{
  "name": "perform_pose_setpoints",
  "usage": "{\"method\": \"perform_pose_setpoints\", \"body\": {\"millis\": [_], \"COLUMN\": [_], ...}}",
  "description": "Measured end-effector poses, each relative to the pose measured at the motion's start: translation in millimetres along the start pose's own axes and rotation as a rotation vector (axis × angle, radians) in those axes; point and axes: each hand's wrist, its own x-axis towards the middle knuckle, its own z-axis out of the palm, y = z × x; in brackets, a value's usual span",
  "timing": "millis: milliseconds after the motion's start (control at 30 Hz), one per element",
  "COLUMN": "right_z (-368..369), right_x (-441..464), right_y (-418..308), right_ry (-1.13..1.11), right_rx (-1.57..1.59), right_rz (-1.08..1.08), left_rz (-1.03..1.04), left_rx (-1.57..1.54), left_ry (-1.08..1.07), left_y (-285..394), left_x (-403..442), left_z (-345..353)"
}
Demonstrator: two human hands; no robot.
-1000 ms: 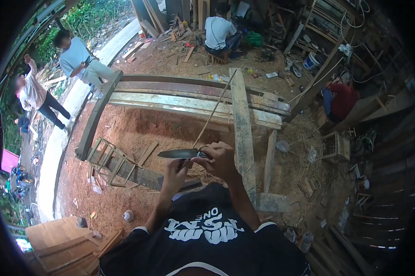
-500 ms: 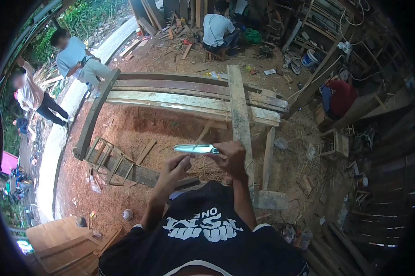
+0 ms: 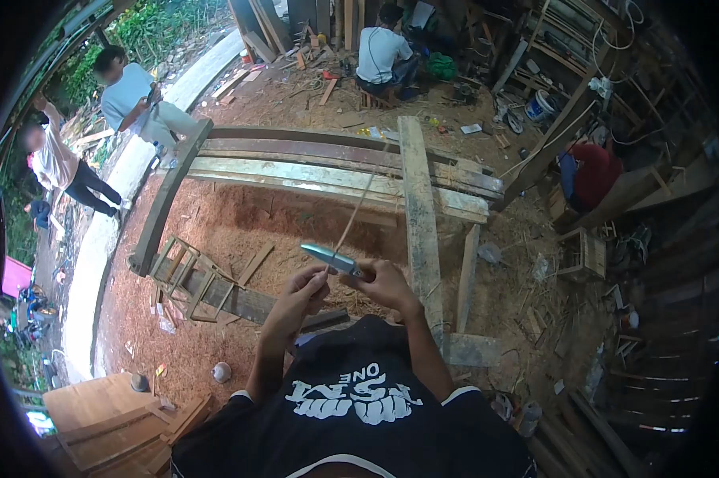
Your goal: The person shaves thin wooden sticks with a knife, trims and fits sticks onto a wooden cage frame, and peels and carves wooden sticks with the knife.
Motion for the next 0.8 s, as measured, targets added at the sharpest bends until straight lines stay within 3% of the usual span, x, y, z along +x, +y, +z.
{"method": "perform_pose_setpoints", "body": {"millis": [133, 167, 267, 300, 400, 700, 800], "right_z": [-14, -8, -2, 0, 19, 35, 33], "right_x": [8, 13, 17, 21, 33, 33, 35], "right_y": [-4, 9, 11, 16, 50, 42, 42], "right_ry": [-0.409, -0.380, -0.164, -0.121, 0.199, 0.565, 0.565], "right_rx": [0.021, 0.045, -0.277, -0.389, -0.477, -0.334, -0.286], "right_rz": [-0.059, -0.189, -0.169, -0.070, -0.280, -0.318, -0.376], "left_rz": [-0.071, -0.088, -0.110, -0.116, -0.115, -0.103, 0.003], "left_rx": [-0.002, -0.045, -0.153, -0.178, -0.188, -0.089, 0.067], "left_ry": [-0.299, -0.275, -0.192, -0.159, -0.067, -0.056, -0.067], "left_y": [1, 0, 2, 1, 0, -4, -8], "left_x": [-6, -8, -7, -6, -3, 12, 22], "left_z": [-12, -10, 1, 4, 15, 18, 14]}}
